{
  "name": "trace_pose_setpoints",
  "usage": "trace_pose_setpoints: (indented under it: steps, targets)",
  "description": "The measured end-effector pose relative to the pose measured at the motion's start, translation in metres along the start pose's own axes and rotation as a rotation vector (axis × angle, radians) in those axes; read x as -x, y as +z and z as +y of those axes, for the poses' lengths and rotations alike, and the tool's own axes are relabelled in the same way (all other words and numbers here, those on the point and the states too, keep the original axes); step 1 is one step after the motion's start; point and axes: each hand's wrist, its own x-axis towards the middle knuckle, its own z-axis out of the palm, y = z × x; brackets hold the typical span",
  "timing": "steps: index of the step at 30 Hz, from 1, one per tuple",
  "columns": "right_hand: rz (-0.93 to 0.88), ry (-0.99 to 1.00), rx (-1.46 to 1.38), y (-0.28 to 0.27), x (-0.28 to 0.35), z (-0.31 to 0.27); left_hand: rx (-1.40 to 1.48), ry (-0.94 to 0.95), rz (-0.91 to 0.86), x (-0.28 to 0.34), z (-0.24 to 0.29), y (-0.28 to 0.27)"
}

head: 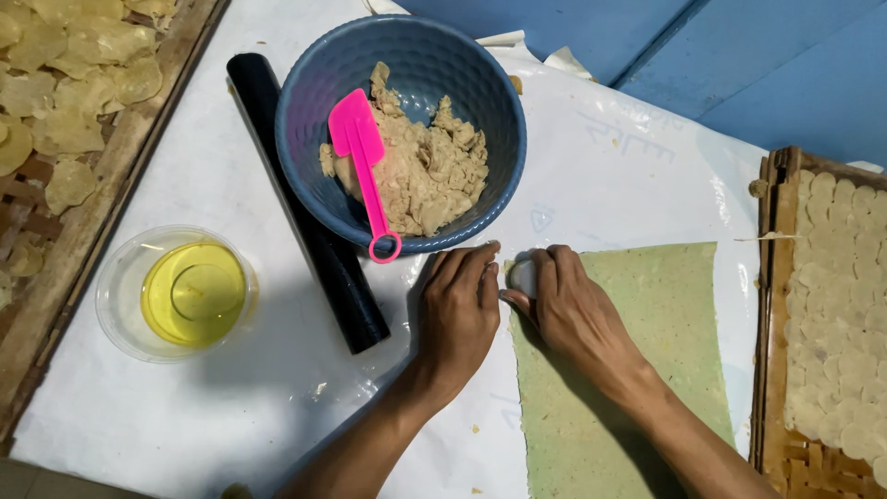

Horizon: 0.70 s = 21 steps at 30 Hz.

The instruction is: Rolling dough and cutting circles to make chips.

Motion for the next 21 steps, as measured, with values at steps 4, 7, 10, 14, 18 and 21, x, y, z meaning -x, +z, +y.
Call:
trace_pose_setpoints:
  steps: [4, 7, 10, 14, 18, 21]
  targets:
    - [-0.062, 0.026, 0.179, 0.004, -0.003, -0.003, -0.022, 0.005, -0.038, 0.0, -0.002, 0.003]
    - [-0.102, 0.086, 0.235, -0.003, -0.003, -0.006, -0.055, 0.042, -0.04, -0.002, -0.002, 0.004]
    - [-0.128, -0.032, 0.235, 0.001, -0.007, 0.006, -0.106, 0.053, -0.051, -0.004, -0.001, 0.004]
    - [-0.15, 0.004, 0.238, 0.004, -0.004, 0.005, -0.128, 0.079, -0.094, -0.001, -0.004, 0.008]
    - [-0.162, -0.015, 0.191, -0.007, -0.006, 0.006, -0.135, 0.077, -0.094, 0.001, -0.002, 0.008]
    - [-0.084, 0.025, 0.181, 0.002, 0.0, 0.002, -0.094, 0.061, -0.112, 0.002, -0.001, 0.006]
